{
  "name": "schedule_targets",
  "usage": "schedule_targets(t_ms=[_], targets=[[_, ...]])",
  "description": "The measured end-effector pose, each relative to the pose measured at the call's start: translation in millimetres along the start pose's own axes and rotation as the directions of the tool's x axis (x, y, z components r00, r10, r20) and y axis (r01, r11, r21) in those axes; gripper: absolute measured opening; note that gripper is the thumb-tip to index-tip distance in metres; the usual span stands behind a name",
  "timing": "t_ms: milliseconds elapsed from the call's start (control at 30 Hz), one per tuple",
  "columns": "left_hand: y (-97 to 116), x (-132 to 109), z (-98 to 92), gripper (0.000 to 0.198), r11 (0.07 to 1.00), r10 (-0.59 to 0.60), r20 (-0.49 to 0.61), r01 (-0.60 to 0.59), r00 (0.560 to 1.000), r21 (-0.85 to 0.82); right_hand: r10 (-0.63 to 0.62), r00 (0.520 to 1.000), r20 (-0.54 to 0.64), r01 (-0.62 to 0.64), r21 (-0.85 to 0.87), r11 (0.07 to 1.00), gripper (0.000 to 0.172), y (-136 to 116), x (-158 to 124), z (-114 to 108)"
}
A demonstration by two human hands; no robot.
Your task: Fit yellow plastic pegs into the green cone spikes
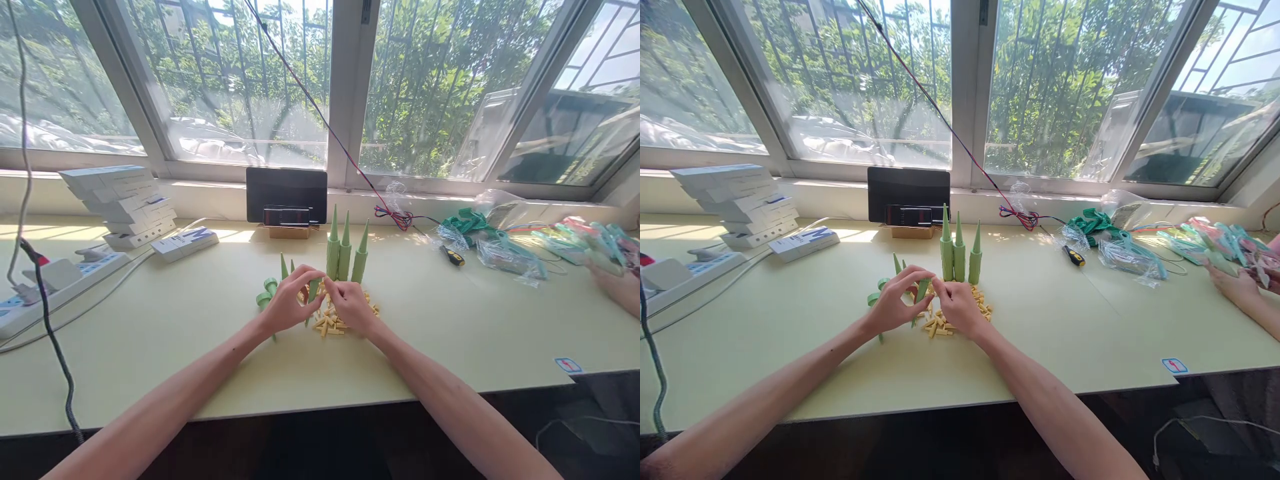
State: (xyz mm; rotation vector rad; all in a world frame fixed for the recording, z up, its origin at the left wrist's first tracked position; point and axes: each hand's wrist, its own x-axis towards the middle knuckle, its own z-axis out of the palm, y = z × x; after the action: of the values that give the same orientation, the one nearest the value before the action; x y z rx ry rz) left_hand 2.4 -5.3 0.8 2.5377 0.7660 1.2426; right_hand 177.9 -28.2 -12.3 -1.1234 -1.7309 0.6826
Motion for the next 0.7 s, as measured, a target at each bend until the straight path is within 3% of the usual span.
schedule_targets(t_ms=[367,700], targets=[[-1.8,-0.3,1.0,0.031,0.999,-0.036,-0.006,0.036,0.999,0.006,-0.029,0.999,0.031,0.030,-0.012,0.999,0.033,-2.9,-0.7,-0.7],[-2.6,-1.1,1.6,0.032,0.999,-0.033,0.012,0.033,0.999,0.019,-0.063,0.998,0.033,0.063,0.002,0.998,0.040,2.7,-0.3,-1.0]])
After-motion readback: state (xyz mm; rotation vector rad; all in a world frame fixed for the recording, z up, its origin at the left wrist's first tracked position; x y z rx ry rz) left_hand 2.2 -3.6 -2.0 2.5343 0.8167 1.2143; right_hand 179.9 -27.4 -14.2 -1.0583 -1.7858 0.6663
